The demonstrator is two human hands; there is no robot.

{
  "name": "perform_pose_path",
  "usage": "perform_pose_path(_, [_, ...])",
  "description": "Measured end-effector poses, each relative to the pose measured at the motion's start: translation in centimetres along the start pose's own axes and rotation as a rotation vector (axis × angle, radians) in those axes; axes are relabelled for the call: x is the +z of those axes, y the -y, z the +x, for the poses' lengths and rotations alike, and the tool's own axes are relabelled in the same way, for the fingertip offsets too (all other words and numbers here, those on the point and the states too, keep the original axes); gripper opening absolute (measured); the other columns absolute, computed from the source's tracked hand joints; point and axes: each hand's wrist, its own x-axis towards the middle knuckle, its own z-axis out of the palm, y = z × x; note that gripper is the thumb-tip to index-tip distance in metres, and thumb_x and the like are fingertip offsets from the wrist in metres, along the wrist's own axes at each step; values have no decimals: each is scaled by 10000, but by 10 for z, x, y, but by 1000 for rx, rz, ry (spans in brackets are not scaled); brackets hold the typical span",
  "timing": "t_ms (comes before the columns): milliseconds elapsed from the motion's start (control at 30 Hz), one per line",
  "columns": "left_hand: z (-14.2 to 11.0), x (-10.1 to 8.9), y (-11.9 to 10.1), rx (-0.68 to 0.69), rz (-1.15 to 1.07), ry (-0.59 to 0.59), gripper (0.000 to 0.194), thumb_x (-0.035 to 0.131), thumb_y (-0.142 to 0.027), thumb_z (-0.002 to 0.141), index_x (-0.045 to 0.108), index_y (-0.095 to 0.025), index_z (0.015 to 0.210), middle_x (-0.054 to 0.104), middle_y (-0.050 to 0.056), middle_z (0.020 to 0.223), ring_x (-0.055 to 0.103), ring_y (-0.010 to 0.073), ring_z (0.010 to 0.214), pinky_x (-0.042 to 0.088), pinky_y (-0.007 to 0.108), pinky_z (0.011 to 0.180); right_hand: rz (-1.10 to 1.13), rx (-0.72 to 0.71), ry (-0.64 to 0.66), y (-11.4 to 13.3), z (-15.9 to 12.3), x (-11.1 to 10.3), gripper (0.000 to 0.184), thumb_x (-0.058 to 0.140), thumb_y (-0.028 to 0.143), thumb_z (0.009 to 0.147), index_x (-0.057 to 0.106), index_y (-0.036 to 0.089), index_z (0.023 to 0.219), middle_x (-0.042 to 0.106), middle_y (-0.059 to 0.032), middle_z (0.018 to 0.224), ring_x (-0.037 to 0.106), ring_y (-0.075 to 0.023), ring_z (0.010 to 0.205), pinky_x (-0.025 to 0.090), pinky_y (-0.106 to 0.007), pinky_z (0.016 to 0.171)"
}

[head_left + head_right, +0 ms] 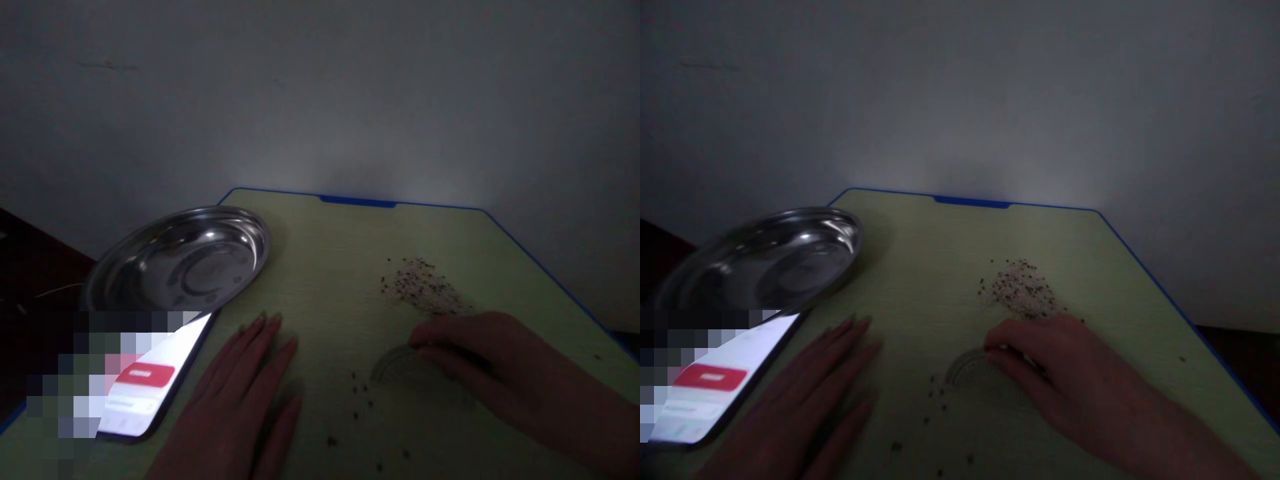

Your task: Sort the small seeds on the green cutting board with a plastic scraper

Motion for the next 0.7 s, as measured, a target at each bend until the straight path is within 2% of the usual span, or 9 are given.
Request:
perform_pose_path(500, [0, 2, 0, -29, -35, 0, 507, 442, -439, 884, 438, -262, 1358, 452, 59, 1456, 493, 275, 1270, 532, 459, 920, -16, -17, 18, 1, 1, 3, 281, 425, 368, 954, 695, 290, 967, 735, 0, 836, 678, -168, 711, 505, -277, 610])
perform_pose_path(700, [0, 1, 0, -20, -33, 11, 515, 445, -442, 886, 445, -231, 1357, 454, 82, 1452, 497, 292, 1264, 529, 477, 921, -16, -14, 9, 3, -1, 2, 291, 409, 369, 956, 689, 293, 974, 738, 0, 843, 682, -173, 721, 511, -281, 605])
